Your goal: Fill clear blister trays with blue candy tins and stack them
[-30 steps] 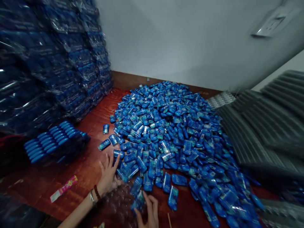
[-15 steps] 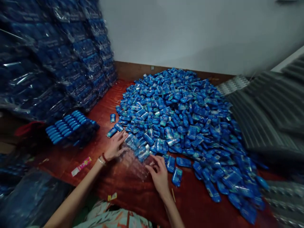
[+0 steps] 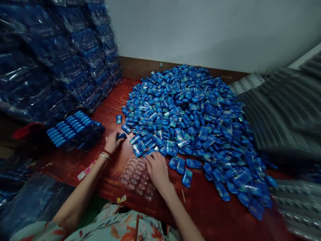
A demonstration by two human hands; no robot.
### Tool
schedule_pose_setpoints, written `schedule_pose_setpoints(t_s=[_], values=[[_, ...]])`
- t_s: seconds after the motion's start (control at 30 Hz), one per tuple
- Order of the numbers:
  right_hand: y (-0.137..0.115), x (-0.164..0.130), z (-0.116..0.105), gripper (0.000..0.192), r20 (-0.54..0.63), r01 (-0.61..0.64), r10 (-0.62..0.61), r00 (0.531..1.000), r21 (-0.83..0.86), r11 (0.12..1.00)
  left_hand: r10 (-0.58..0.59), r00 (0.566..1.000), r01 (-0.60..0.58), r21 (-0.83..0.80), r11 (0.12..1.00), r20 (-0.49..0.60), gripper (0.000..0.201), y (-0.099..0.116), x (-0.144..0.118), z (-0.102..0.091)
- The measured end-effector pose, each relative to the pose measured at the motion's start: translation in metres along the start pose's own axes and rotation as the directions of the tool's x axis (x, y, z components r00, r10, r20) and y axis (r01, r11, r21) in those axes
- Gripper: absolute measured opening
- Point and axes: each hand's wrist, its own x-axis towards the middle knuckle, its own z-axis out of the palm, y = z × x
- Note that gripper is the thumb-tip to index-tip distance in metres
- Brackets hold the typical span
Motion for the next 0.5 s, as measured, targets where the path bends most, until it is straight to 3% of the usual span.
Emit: schedule_pose_setpoints(t_s=[0.07, 0.17, 0.2, 0.27, 0.33, 0.37, 0.5], values=[[-0.011, 0.048, 0.003, 0.029, 0.011, 0.067, -0.068, 0.998, 0.036, 0.997, -0.013, 1.0, 0.012, -0.102, 0.995, -0.006, 0.019, -0.003, -0.017, 0.005], [-0.036, 0.12, 0.021, 0.03, 0.172, 0.156, -0.149, 0.974, -0.03, 0.987, -0.053, 0.998, 0.044, -0.312, 0.949, -0.021, 0.032, -0.005, -0.046, 0.01], [-0.045, 0.14, 0.029, 0.031, 0.245, 0.187, -0.165, 0.955, -0.071, 0.98, -0.07, 0.997, 0.06, -0.424, 0.904, -0.009, 0.038, -0.004, -0.056, 0.009], [-0.064, 0.168, 0.043, 0.032, 0.294, 0.215, -0.182, 0.938, -0.085, 0.973, -0.106, 0.992, 0.122, -0.668, 0.734, 0.066, 0.049, 0.0, -0.074, 0.006], [-0.078, 0.182, 0.053, 0.032, 0.318, 0.229, -0.191, 0.929, -0.085, 0.97, -0.114, 0.977, 0.214, -0.819, 0.533, 0.181, 0.051, 0.006, -0.09, -0.001], [-0.082, 0.185, 0.056, 0.031, 0.33, 0.237, -0.198, 0.923, -0.08, 0.968, -0.107, 0.967, 0.255, -0.84, 0.48, 0.232, 0.049, 0.009, -0.098, -0.004], [-0.075, 0.175, 0.04, 0.035, 0.35, 0.276, -0.25, 0.903, -0.028, 0.961, -0.053, 0.96, 0.264, -0.816, 0.514, 0.276, 0.054, 0.019, -0.122, -0.01]])
